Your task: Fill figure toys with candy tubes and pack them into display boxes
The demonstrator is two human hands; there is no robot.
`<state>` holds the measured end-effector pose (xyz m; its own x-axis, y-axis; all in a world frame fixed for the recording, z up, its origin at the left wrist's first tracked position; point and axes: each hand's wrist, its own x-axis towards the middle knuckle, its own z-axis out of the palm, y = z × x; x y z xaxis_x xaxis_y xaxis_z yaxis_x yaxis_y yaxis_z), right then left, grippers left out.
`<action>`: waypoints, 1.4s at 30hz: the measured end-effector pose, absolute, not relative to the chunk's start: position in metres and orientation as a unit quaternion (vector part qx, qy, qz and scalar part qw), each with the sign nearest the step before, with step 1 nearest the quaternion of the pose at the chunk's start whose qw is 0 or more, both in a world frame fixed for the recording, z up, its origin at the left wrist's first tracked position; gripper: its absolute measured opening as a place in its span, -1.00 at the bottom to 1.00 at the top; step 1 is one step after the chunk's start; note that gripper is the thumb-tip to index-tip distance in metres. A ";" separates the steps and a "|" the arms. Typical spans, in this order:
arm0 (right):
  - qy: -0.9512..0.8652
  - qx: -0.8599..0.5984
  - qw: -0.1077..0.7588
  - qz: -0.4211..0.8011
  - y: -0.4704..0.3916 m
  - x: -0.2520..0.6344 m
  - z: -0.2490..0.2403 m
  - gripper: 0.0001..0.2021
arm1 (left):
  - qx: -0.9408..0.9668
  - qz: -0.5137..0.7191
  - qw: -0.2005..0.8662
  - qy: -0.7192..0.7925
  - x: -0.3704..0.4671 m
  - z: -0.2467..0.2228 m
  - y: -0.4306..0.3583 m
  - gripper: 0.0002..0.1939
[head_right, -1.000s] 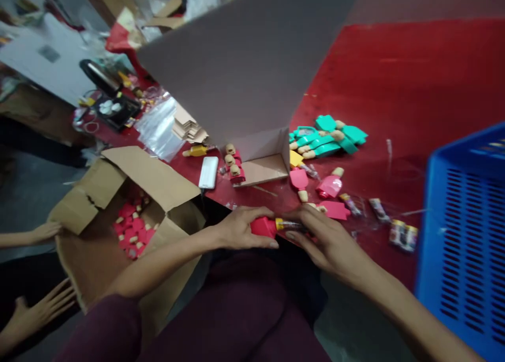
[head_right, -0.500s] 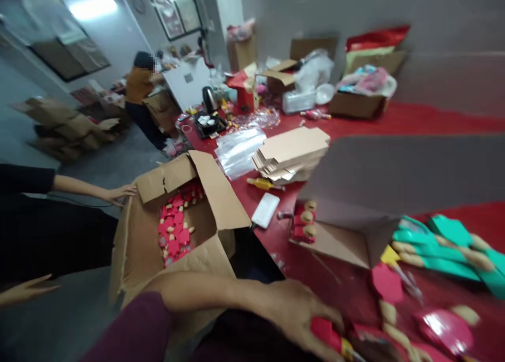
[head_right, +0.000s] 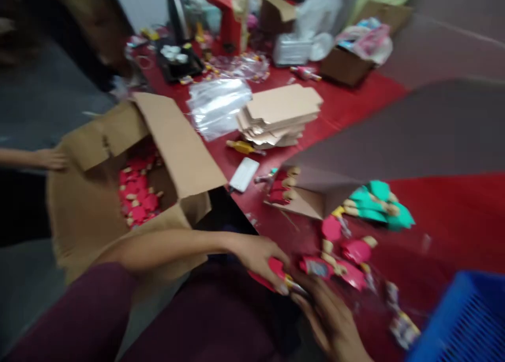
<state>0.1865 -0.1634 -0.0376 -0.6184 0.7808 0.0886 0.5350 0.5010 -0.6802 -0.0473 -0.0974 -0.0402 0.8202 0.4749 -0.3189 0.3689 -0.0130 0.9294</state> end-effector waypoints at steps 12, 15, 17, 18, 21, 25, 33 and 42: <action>-0.791 -0.403 0.307 0.344 -0.164 0.175 -0.056 -0.78 | 0.792 -0.070 0.458 0.398 -0.037 -0.028 -0.102 -0.61; -0.756 -0.416 0.305 0.402 -0.159 0.183 -0.052 -0.76 | 0.817 -0.069 0.411 0.399 -0.029 -0.022 -0.104 -0.60; -0.713 -0.441 0.284 0.466 -0.153 0.187 -0.051 -0.73 | 0.839 -0.072 0.376 0.387 -0.025 -0.020 -0.104 -0.60; -0.683 -0.453 0.272 0.504 -0.151 0.189 -0.052 -0.70 | 0.849 -0.076 0.360 0.380 -0.022 -0.020 -0.105 -0.61; -0.591 -0.475 0.231 0.610 -0.151 0.188 -0.056 -0.59 | 0.865 -0.088 0.329 0.368 -0.018 -0.021 -0.108 -0.63; -0.587 -0.467 0.157 0.643 -0.146 0.191 -0.063 -0.52 | 0.851 -0.068 0.354 0.382 -0.017 -0.030 -0.110 -0.64; -0.679 -0.694 0.178 0.160 0.009 0.293 -0.088 -0.32 | 0.747 -0.055 0.349 0.562 0.016 -0.103 -0.073 -0.63; -0.810 -0.577 -0.098 0.021 0.096 0.330 -0.121 -0.24 | 0.783 -0.037 0.301 0.544 0.067 -0.148 -0.068 -0.64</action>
<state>0.3299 0.0965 -0.1212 -0.3146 0.9313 -0.1835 0.9395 0.3331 0.0796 0.0667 -0.0677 -0.1478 0.4061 0.8290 -0.3846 0.8733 -0.2280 0.4305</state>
